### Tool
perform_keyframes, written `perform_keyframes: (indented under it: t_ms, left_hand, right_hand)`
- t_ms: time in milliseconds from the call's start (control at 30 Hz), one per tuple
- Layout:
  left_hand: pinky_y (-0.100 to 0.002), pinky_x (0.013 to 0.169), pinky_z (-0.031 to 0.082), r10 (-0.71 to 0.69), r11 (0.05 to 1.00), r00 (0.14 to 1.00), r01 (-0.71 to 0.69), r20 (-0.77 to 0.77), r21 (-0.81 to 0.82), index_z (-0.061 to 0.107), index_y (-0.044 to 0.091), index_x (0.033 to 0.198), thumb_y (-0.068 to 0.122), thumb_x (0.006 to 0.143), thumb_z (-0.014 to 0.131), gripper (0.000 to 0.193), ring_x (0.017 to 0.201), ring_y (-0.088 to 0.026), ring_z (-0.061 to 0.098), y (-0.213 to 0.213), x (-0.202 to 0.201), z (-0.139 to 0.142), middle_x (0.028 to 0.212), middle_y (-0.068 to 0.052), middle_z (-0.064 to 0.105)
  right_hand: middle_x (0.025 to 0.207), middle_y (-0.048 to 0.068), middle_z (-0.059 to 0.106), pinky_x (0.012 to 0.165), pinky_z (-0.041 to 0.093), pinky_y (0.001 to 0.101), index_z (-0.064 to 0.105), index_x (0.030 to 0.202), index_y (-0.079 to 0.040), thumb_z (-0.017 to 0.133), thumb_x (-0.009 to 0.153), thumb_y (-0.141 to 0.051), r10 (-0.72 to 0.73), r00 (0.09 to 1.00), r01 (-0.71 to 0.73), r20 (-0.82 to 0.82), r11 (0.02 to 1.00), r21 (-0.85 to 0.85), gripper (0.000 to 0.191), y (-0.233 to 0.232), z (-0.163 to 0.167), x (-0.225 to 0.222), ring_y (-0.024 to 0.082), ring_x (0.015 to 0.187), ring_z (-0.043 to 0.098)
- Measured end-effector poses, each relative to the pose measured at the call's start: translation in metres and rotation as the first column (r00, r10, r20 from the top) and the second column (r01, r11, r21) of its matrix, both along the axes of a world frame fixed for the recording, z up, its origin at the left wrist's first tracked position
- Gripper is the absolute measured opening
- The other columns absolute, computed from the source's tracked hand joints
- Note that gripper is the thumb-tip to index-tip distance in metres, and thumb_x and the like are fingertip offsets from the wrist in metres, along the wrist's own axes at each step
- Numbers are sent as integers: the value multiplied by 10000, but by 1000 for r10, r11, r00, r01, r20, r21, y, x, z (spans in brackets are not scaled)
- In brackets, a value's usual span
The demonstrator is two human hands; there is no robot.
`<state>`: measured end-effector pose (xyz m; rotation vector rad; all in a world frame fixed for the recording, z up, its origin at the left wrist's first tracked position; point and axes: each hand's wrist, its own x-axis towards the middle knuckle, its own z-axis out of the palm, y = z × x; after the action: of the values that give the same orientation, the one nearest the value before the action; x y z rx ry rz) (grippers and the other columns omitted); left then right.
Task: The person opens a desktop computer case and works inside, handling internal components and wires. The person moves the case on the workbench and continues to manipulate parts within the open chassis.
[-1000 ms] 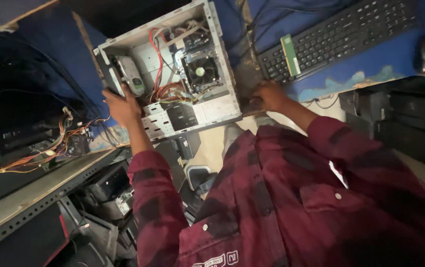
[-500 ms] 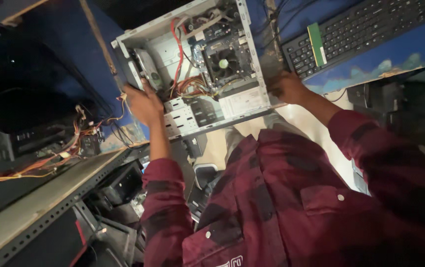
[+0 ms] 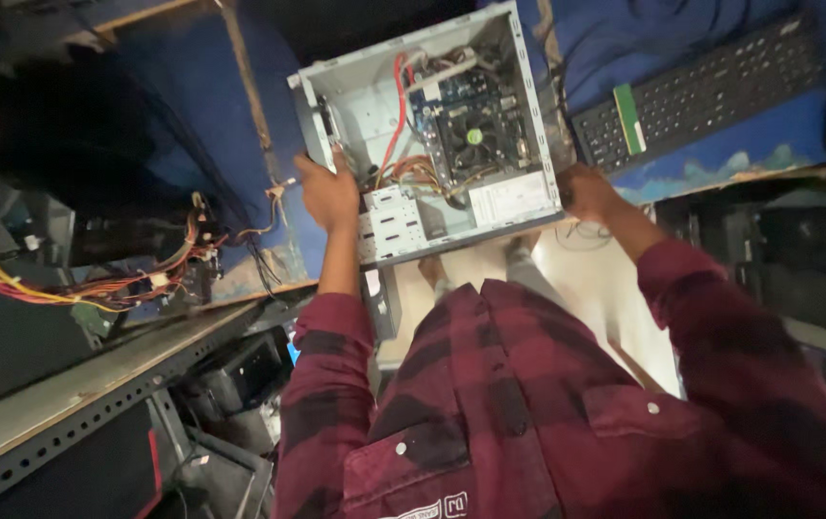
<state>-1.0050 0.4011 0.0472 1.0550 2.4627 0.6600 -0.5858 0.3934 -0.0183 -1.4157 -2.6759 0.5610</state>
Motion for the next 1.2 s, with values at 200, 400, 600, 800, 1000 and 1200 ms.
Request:
perform_keyframes:
  t_ms: [200,400,600,800,1000,1200]
  left_hand:
    - [-405,984,489,-67,963,894,-58,444,262,502,22,1361,461,881,713,684,1118,-336,677,-7,-31,-22,1224,-215,707]
    - [-365,1076,428,-57,988,519,-95,853,124,457,-4,1401,508,872,707,777,1255,-278,583,-43,-49,-48,1373,-180,600]
    - [-355,904,524,-41,992,443,-89,896,89,577,-9,1296,521,866,689,692,979,-232,669,-43,-49,-54,1092,-126,691]
    - [-359,779,532,-37,990,330,-114,943,78,586,7,1149,513,894,731,585,829,-211,638,-46,-54,-63,945,-103,646]
    - [-353,1040,453,-94,989,510,-53,855,140,358,-7,1508,584,869,719,942,1241,-250,605,-42,-60,-63,1379,-156,591]
    - [-488,1228,161,-380,909,781,414,495,46,388,180,1602,732,874,457,917,1433,-379,420,-35,-76,-54,1560,-119,543]
  right_hand:
    - [976,179,690,804,541,464,658,1114,-5,768,777,-177,-655,648,697,-389,716,-44,394,-45,9,-28,355,902,655]
    - [941,92,714,651,550,362,647,1162,-48,510,968,-98,-966,-97,418,-241,180,-890,243,-63,0,-52,229,771,688]
    - [931,44,667,589,491,294,543,1245,-143,536,975,-109,-941,-275,396,-198,77,-915,272,-68,-7,-64,167,756,627]
    - [1046,36,585,710,505,276,432,1232,-167,675,1009,-115,-706,-348,541,-617,387,-747,333,-63,-13,-70,131,881,603]
    - [1095,36,582,810,451,293,481,1275,-82,718,1083,-213,-632,-171,617,-756,529,-582,332,-33,6,-69,150,963,545]
    - [1076,150,659,878,476,446,552,1263,-33,675,1042,-354,-724,517,829,-456,556,57,409,-31,32,-97,336,1015,605]
